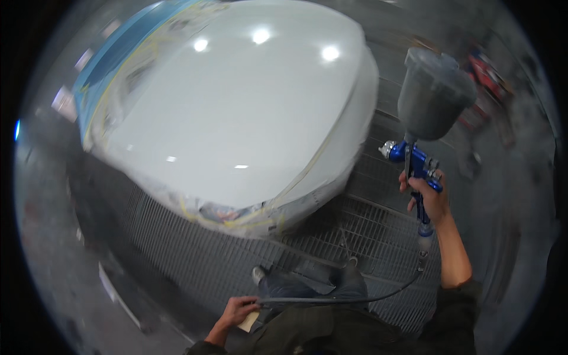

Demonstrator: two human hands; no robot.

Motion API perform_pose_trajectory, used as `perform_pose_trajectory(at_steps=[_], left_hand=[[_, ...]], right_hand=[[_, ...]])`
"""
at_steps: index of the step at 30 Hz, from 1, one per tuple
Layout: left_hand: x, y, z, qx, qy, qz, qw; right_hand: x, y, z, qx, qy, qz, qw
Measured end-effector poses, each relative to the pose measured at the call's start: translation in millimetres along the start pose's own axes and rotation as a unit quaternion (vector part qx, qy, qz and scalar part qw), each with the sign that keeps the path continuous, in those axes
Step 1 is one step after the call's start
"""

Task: The person mixes white paint in a cup using a stirrer, then walks to a paint booth and sprays the hood of a white car that is masked with tape and plastic. The person wipes the hood with a cloth before applying the paint in even strokes.

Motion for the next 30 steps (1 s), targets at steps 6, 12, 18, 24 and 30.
perform_pose_trajectory(at_steps=[6, 12, 18, 24, 30], left_hand=[[100.8, 44.3, -3.4, 0.026, 0.204, -0.139, 0.969], [167.2, 73.2, -3.7, -0.066, 0.199, -0.245, 0.947], [229.2, 12.5, -57.6, -0.037, 0.303, -0.301, 0.903], [262.6, -87.6, -121.3, 0.003, 0.341, -0.244, 0.908], [313.4, -170.5, -212.1, 0.000, 0.402, -0.255, 0.879]], right_hand=[[85.0, -23.7, -52.1, 0.045, -0.037, 0.263, 0.963], [171.8, -55.1, -80.4, 0.154, -0.014, 0.494, 0.856], [113.2, -143.9, -51.9, 0.063, 0.009, 0.485, 0.872], [16.0, -278.7, -31.8, 0.029, 0.022, 0.393, 0.919], [-62.3, -415.4, -12.0, 0.007, 0.017, 0.360, 0.933]])
Point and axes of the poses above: each hand's wrist, its own y-axis away from the middle knuckle, its own x-axis out of the palm, z = x × y, the point moved 6 cm from there along -y, towards the middle knuckle, and after that the axes turned 6 degrees about y, right-handed, at the moved point
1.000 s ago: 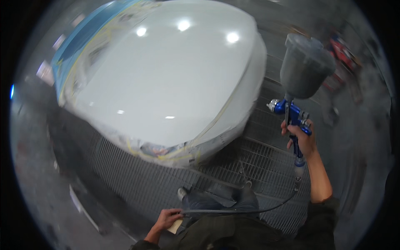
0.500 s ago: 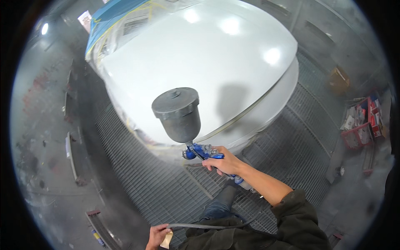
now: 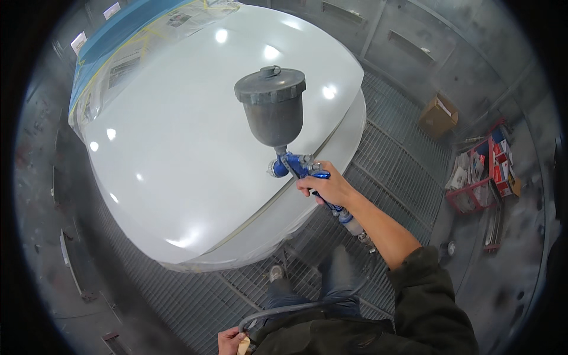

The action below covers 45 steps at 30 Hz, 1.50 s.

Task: The person mixes white paint in a cup using a stirrer, then walks to a paint booth and sprays the hood of a white car that is masked with tape and plastic. The person wipes the hood with a cloth before applying the paint in even strokes.

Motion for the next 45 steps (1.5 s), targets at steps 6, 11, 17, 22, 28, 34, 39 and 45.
perform_pose_trajectory(at_steps=[6, 11, 17, 22, 28, 34, 39, 45], left_hand=[[203.3, -17.8, -49.5, -0.027, -0.067, -0.034, 0.997], [327.9, -35.9, -48.8, -0.021, -0.033, -0.087, 0.995], [477.4, -44.9, -105.7, -0.049, -0.038, -0.052, 0.997], [527.0, -61.7, -99.2, -0.021, -0.041, -0.078, 0.996], [545.7, -66.2, -99.9, -0.036, -0.041, -0.067, 0.996], [532.8, -51.6, -96.8, 0.006, -0.062, -0.060, 0.996], [476.7, -18.5, -62.9, -0.063, 0.002, -0.128, 0.990], [349.8, 48.5, 25.4, 0.002, 0.038, -0.252, 0.967]], right_hand=[[-162.0, -67.4, -1.6, -0.004, 0.036, 0.000, 0.999], [-304.7, -126.8, -11.1, 0.015, 0.067, -0.048, 0.996], [-449.3, -193.2, -9.6, -0.018, 0.092, -0.111, 0.989], [-527.6, -225.4, -13.5, -0.050, 0.134, -0.188, 0.972], [-582.4, -232.1, -30.8, -0.124, 0.311, -0.322, 0.886], [-516.9, -178.1, -46.7, 0.013, 0.159, -0.135, 0.978], [-420.3, -119.7, -46.4, 0.026, 0.139, -0.095, 0.985], [-242.2, -55.6, -39.0, -0.069, 0.133, 0.034, 0.988]])
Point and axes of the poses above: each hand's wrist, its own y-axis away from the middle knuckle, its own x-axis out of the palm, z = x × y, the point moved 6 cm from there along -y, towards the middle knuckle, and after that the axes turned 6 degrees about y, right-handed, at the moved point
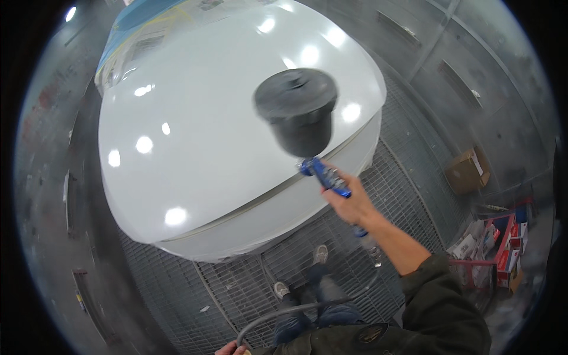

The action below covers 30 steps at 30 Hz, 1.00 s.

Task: The person mixes white paint in a cup using a stirrer, then walks to a paint booth and sprays the hood of a white car that is masked with tape and plastic. The person wipes the hood with a cloth before applying the paint in even strokes.

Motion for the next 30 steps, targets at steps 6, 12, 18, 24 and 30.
perform_pose_trajectory(at_steps=[6, 12, 18, 24, 30], left_hand=[[-110.1, 66.0, 0.1, 0.257, -0.212, -0.061, 0.941], [-212.6, 86.4, 117.7, 0.078, 0.142, -0.164, 0.973], [-145.2, 90.4, 51.8, 0.112, -0.003, -0.131, 0.985], [-35.2, 51.3, 32.1, 0.069, 0.007, -0.043, 0.997], [141.3, 6.3, 27.4, 0.060, -0.060, -0.003, 0.996]], right_hand=[[218.3, 43.4, 68.7, -0.067, -0.070, 0.160, 0.982], [387.2, 107.4, 122.1, -0.060, -0.128, 0.440, 0.887], [337.1, 76.5, 66.9, -0.067, -0.048, 0.362, 0.928], [95.2, 23.6, -38.7, 0.128, -0.088, 0.135, 0.979], [-159.8, -53.2, -128.6, 0.122, -0.089, -0.088, 0.985]])
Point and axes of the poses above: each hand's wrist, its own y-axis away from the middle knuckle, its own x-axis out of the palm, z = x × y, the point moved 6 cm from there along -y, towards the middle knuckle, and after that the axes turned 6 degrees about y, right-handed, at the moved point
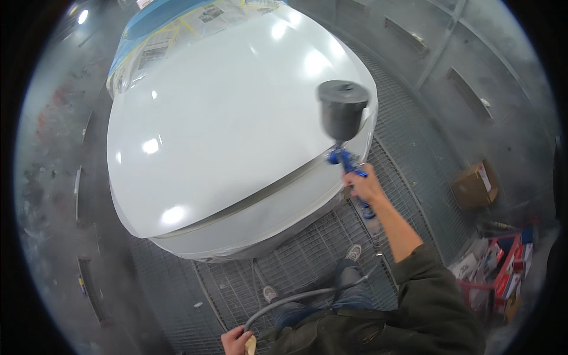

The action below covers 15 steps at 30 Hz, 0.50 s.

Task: The person mixes white paint in a cup using a stirrer, then walks to a paint booth and sprays the hood of a white car that is masked with tape and plastic. The person wipes the hood with a cloth before applying the paint in even strokes.

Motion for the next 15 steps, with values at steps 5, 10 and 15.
perform_pose_trajectory(at_steps=[5, 10, 15], left_hand=[[158.9, 3.5, -49.1, -0.036, -0.017, 0.062, 0.997], [258.8, 11.5, -53.7, -0.084, 0.097, 0.028, 0.991], [341.5, -11.8, -30.0, -0.174, 0.011, 0.085, 0.981]], right_hand=[[-196.1, -86.3, -8.0, -0.043, 0.041, -0.102, 0.993], [-271.5, -136.5, 21.6, -0.109, 0.008, -0.096, 0.989], [-300.9, -151.3, 78.0, -0.077, -0.095, 0.189, 0.974]])
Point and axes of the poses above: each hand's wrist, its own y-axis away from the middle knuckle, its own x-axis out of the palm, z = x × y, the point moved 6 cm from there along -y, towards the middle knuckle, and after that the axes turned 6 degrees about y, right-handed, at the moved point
